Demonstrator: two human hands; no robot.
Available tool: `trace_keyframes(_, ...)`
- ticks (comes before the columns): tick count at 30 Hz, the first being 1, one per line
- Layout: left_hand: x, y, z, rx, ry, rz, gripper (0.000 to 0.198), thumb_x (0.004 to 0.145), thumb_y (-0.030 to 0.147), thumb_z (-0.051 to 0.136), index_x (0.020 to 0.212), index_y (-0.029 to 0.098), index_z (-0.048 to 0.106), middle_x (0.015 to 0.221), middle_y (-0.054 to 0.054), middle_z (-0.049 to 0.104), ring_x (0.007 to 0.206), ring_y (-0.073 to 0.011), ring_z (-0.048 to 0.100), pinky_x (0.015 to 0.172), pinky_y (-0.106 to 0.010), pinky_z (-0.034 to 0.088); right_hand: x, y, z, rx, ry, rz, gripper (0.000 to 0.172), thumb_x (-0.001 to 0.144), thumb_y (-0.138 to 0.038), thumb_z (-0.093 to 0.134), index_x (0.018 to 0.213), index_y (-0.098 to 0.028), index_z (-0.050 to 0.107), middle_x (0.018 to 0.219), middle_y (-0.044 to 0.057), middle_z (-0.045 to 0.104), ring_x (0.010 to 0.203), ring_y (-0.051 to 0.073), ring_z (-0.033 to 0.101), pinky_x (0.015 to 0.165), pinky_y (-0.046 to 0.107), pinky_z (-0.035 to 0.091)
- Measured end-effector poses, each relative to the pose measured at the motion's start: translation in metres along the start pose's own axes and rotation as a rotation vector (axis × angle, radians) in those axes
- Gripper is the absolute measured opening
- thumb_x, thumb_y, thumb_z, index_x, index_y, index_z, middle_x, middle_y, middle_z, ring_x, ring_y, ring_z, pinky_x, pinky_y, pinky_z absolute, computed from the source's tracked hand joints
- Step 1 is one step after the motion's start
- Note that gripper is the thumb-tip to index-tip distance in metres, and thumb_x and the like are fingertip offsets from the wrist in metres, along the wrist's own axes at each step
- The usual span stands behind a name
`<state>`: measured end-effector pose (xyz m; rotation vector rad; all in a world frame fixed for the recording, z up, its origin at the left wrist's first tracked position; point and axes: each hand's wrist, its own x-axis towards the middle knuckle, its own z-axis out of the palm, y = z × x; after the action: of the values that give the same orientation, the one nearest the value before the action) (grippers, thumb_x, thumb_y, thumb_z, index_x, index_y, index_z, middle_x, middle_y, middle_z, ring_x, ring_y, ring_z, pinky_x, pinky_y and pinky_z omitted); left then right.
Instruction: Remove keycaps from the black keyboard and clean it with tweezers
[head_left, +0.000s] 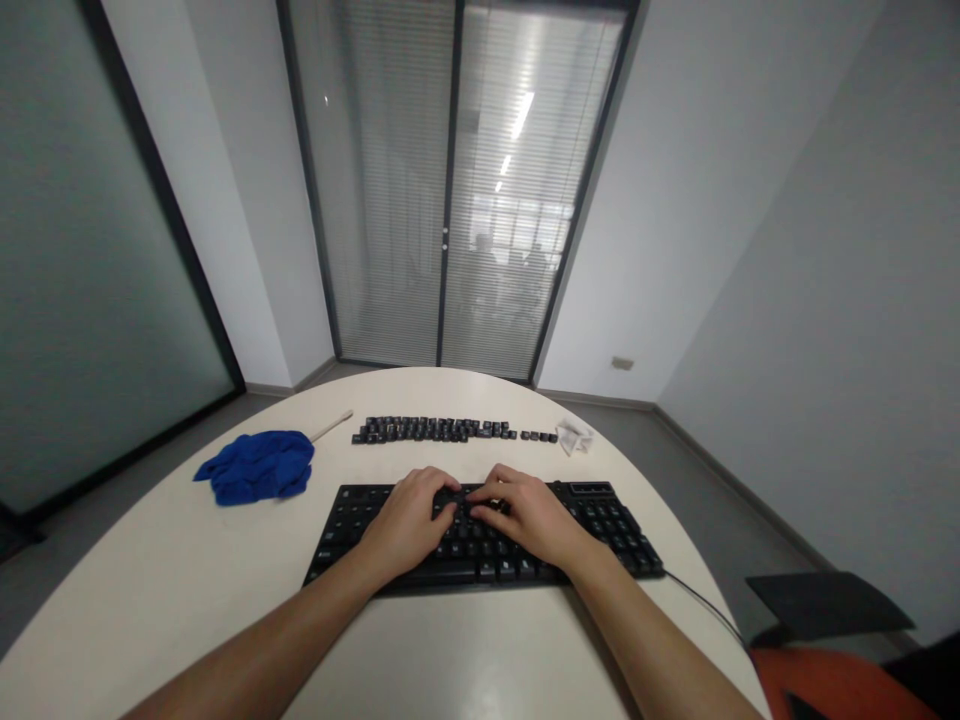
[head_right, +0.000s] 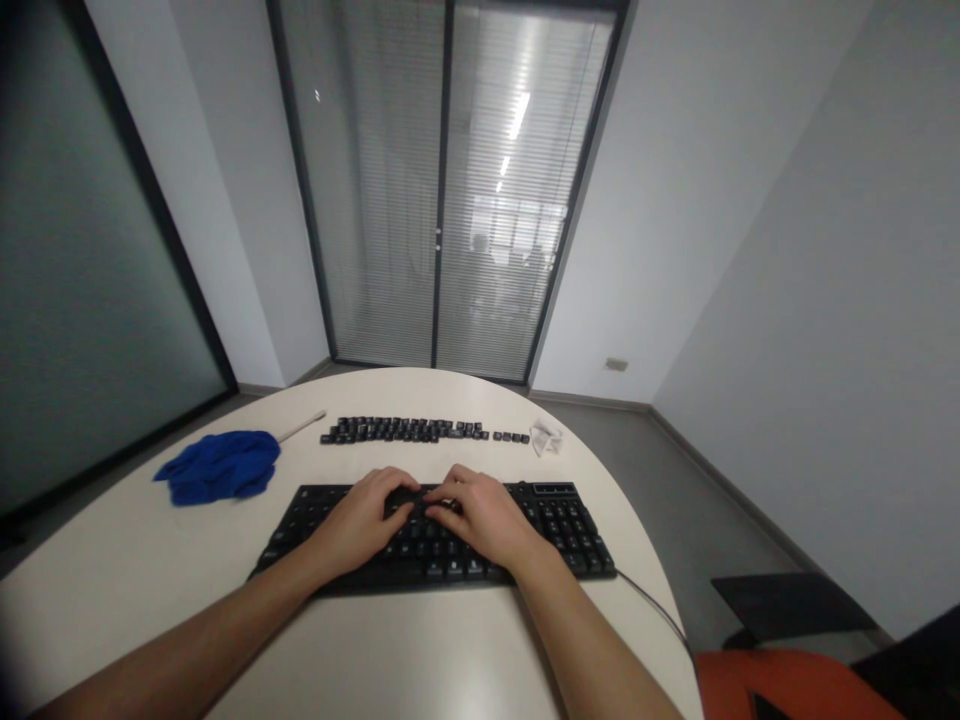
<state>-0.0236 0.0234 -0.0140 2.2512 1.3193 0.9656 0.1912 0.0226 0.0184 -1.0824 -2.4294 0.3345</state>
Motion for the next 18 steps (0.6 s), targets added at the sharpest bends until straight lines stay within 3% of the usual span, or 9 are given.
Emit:
trace_keyframes(10, 0.0006, -0.0003, 0.0007, 0.010, -0.010, 0.003, 0.018, 0.083, 0.017, 0.057, 0.099, 0.021, 0.063, 0.103, -0.007, 0.065, 0.101, -0.0243, 0.059, 0.093, -0.040, 0.044, 0.0015, -0.0019, 0.0036, -0.022, -0.005, 0.019, 0.024, 0.093, -0.037, 0.057, 0.108, -0.025, 0.072, 0.092, 0.004, 0.066, 0.087, 0.018, 0.065, 0.080, 0.026, 0.048)
trace_keyframes(18, -0.0018, 0.0019, -0.0001, 0.039, -0.022, -0.016, 0.019, 0.086, 0.021, 0.054, 0.103, 0.022, 0.063, 0.104, -0.006, 0.066, 0.102, -0.0253, 0.059, 0.095, -0.041, 0.044, 0.0015, 0.0032, 0.0041, -0.027, 0.097, 0.088, 0.025, 0.095, -0.036, 0.053, 0.109, -0.025, 0.071, 0.094, 0.004, 0.066, 0.087, 0.019, 0.064, 0.080, 0.028, 0.048)
